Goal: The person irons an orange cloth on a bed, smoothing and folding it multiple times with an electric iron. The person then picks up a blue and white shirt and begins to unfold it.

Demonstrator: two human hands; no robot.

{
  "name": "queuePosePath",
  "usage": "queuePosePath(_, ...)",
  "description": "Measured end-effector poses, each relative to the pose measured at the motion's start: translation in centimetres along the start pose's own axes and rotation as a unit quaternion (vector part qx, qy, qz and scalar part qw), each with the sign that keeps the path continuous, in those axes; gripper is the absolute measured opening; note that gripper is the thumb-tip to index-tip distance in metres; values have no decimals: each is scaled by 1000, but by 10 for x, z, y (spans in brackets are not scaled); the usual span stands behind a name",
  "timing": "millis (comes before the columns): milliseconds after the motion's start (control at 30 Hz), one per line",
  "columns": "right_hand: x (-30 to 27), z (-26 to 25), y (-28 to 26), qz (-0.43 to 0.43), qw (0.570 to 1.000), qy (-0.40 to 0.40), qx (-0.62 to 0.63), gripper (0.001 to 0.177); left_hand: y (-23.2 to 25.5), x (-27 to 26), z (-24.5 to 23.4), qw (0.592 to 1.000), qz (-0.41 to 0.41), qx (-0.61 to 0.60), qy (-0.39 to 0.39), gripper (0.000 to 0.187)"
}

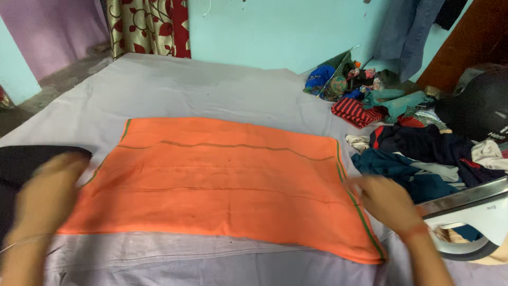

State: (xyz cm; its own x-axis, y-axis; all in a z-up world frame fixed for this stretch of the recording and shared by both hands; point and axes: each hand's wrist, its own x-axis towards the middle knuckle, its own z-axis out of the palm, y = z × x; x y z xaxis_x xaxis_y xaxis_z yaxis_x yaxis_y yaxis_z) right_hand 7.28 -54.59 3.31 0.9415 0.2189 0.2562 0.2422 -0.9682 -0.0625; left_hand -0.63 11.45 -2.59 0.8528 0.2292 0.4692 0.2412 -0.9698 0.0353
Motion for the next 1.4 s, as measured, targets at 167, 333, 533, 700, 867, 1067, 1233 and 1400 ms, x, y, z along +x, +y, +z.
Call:
queuePosePath(167,118,78,-97,-199,965,72,156,43,149,71,58,954,207,-211,-58,49)
queuePosePath(333,143,181,-103,-85,991,-71,79,77,187,62,104,955,107,-75,-265,83)
queuePosePath(533,124,214,69,-12,999,-16,-31,73,96,69,145,960,91,22,-263,80)
queuePosePath(700,124,180,93,15,974,-118,-195,52,25,91,143,939,116,96,-308,55)
queuePosePath(867,196,189,59,-26,997,75,3,61,25,162,157,975,39,-186,-111,45)
queuePosePath(1067,251,188,90,95,986,126,49,77,-14,205,199,940,-175,-286,-66,55)
queuePosePath(1233,246,192,137,312,936,88,135,91,-25,232,225,903,-264,-330,-74,74)
queuePosePath(1400,271,215,165,256,962,-34,91,65,0,267,237,931,-224,-228,-176,63)
